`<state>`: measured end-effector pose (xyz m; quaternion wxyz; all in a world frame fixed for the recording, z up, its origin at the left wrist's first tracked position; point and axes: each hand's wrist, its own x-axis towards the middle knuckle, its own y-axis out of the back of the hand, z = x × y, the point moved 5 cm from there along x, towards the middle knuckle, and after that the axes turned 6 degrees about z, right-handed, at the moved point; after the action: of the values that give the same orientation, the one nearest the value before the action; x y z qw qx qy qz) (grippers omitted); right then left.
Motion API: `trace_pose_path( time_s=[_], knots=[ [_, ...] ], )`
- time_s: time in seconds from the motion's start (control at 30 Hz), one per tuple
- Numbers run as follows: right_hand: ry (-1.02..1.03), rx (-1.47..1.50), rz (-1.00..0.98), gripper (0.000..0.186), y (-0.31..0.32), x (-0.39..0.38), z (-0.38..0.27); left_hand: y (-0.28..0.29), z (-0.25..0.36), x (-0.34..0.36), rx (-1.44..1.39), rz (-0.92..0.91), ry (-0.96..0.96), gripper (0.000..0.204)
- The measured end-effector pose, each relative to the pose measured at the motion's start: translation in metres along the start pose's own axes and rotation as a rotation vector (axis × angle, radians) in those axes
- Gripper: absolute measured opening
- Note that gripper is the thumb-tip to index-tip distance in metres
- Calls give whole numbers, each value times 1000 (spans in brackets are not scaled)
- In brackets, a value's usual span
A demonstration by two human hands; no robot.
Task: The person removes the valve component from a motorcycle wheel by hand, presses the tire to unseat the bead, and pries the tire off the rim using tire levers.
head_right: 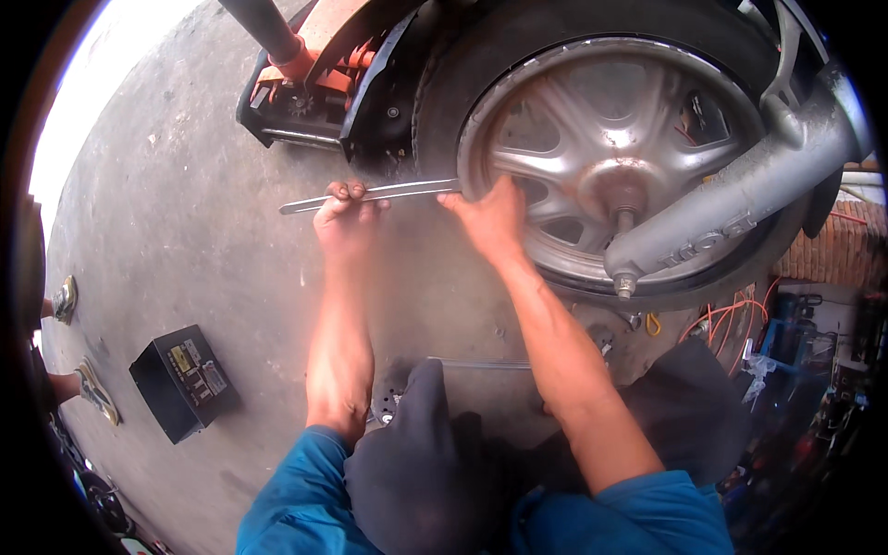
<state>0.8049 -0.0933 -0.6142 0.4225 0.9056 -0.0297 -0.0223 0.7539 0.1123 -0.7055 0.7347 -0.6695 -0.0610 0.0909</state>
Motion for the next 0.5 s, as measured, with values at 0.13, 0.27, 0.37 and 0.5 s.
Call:
trace_pose_path(
  time_s=[0.13, 0.27, 0.37, 0.5],
  knots=[
    [-62, -104, 19, 77, 12, 7, 19, -127, -11, -47, 983, -176, -429, 14],
    [41, -40, -32, 76, 9, -2, -1, -173, -31, -78, 1334, -245, -686, 15],
    [-102, -191, -106, 76, 5, -6, 1, -198, -50, -83, 1523, -348, -780, 14],
    [-28, -213, -148, 84, 9, -10, 11, -224, -106, -77, 1965, -582, -596, 13]
  ],
)
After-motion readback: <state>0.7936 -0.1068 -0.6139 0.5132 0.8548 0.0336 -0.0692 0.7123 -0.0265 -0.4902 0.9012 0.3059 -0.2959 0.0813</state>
